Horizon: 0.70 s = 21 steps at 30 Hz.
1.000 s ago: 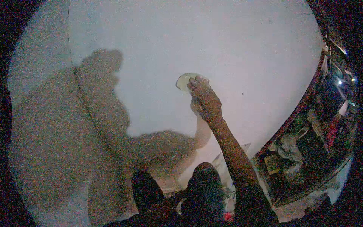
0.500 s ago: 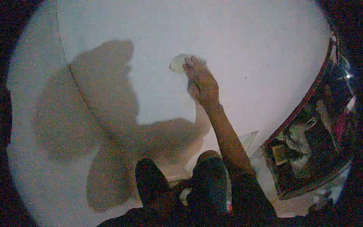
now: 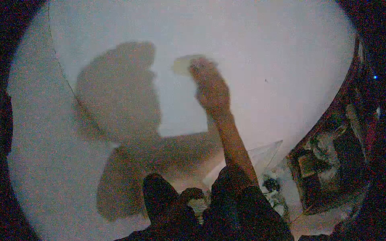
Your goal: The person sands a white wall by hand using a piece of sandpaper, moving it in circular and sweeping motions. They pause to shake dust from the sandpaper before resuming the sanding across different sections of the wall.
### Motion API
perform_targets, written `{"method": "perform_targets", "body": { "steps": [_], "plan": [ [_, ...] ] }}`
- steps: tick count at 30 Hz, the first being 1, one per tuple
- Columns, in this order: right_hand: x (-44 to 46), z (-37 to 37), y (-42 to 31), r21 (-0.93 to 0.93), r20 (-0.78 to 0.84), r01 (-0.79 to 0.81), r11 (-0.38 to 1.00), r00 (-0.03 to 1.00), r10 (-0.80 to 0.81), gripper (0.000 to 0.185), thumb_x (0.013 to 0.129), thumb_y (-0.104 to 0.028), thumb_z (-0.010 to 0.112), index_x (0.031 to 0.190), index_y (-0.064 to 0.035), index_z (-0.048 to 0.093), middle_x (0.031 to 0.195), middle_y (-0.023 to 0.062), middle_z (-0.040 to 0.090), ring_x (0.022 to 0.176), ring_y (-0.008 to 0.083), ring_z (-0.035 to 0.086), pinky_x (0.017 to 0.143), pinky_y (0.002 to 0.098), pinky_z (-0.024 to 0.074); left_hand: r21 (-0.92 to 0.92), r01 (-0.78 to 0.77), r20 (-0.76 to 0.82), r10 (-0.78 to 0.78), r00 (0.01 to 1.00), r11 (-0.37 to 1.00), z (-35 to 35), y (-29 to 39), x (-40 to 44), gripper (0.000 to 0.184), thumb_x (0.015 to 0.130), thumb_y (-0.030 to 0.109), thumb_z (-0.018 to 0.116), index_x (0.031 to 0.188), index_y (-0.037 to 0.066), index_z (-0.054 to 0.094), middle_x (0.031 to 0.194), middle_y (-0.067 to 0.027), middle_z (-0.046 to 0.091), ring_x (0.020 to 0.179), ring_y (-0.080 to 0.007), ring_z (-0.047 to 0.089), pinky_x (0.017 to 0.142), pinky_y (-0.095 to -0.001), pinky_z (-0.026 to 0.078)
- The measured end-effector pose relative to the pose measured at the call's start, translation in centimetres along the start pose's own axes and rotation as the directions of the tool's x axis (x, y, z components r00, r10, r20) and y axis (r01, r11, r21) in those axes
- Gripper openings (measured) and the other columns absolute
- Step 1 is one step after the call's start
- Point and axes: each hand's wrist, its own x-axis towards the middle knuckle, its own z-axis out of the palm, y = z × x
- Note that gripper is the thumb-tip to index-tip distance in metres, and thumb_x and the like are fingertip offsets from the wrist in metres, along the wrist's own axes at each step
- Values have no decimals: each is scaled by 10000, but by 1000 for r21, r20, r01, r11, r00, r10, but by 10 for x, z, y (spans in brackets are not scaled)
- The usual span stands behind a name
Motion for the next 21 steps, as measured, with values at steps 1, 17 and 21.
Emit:
{"method": "perform_targets", "body": {
  "steps": [1,17,21],
  "plan": [
    [-5,-1,22,83,-115,-190,978,973,198,366,926,-94,528,1272,-141,638,1319,124,604,1226,255,581,1008,355,472,4,-6,4,6,1000,1000,4,-3,3,288,947,336,563,819,77,568,803,-77,494,730,-220,498,722,-434,445],
    [-6,6,15,263,-211,-410,873,859,467,336,950,-72,522,1267,-79,635,1333,135,591,1270,271,537,1029,351,456,-113,-68,-97,57,994,991,30,-9,22,277,945,298,582,761,93,549,741,-54,458,669,-192,466,683,-421,436],
    [7,-17,46,174,-402,-425,888,793,458,335,941,-63,519,1255,-37,634,1295,137,619,1230,251,573,1035,352,450,-62,-55,-65,51,997,997,35,-8,29,278,947,324,569,803,86,562,796,-68,477,720,-210,482,715,-432,439]
  ]
}}
